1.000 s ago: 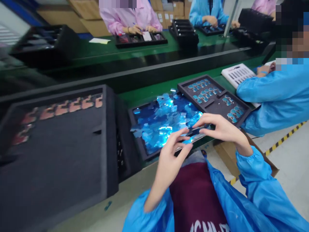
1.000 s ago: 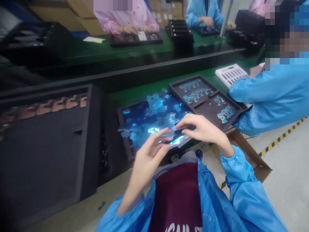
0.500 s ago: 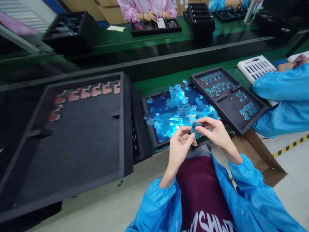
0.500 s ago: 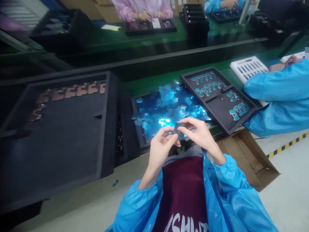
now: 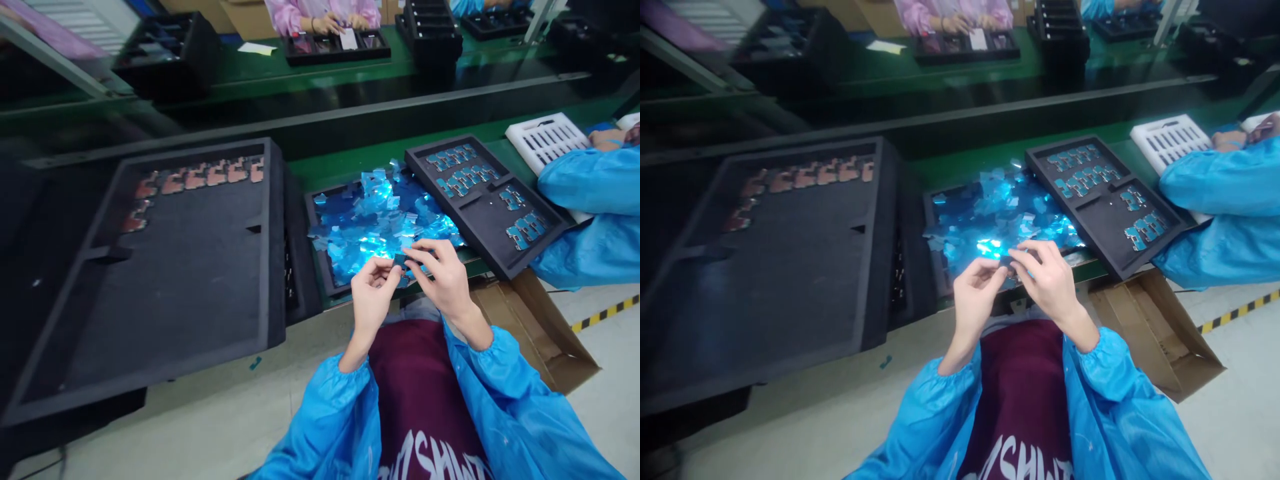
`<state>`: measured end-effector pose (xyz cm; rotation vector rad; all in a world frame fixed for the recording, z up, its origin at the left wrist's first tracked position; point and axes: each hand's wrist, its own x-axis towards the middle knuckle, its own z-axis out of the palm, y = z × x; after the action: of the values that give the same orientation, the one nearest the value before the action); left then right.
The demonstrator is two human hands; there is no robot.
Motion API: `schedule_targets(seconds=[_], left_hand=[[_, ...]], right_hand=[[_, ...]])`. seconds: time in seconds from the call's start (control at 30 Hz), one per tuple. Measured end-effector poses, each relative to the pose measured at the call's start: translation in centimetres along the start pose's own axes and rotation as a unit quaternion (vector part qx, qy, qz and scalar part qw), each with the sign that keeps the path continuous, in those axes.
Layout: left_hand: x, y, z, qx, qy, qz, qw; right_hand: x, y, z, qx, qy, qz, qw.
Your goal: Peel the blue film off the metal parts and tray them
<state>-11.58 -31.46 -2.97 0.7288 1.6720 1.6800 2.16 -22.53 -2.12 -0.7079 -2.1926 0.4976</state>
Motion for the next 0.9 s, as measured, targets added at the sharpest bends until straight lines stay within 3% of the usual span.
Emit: schedule_targets(seconds=[0.13,0.27,0.43,0.57,0.77,0.83,0.9], left_hand=[[-0.2,-0.3,-0.2,-0.005,0.024,0.010,1.000],[-0.5,-0.1,-1.0,-0.051,-0.016,-0.036,0.998],[0.0,-0.5,-1.9,-0.157,-0.025,-0.105,0.982],[0.8,-0.5,-2.4,-0.249,-0.012,-0.167,0.954],[1.5,0.1,-2.4,-0.301,0.033,-0.190,0.934],[1.1,0.7,-2.3,-0.301,0.067,-0.164,0.937],[-0.1,2.0,-2.4,-0.292,0.091,-0.125,0.944]], right_hand=[[-0.4,-0.2,0.8,-0.051,0.032,-0.033,0.998],[-0.3,0.3,1.3,-0.086,0.064,-0.078,0.991],[-0.4,1.1,0.9,-0.108,0.017,-0.180,0.978],[-0.7,1.3,0.1,-0.058,-0.009,-0.215,0.975],[-1.5,0.8,0.1,0.040,0.025,-0.207,0.977],[-1.6,0.5,0.4,0.096,0.080,-0.162,0.979],[-1.1,0.7,0.6,0.136,0.153,-0.060,0.977]])
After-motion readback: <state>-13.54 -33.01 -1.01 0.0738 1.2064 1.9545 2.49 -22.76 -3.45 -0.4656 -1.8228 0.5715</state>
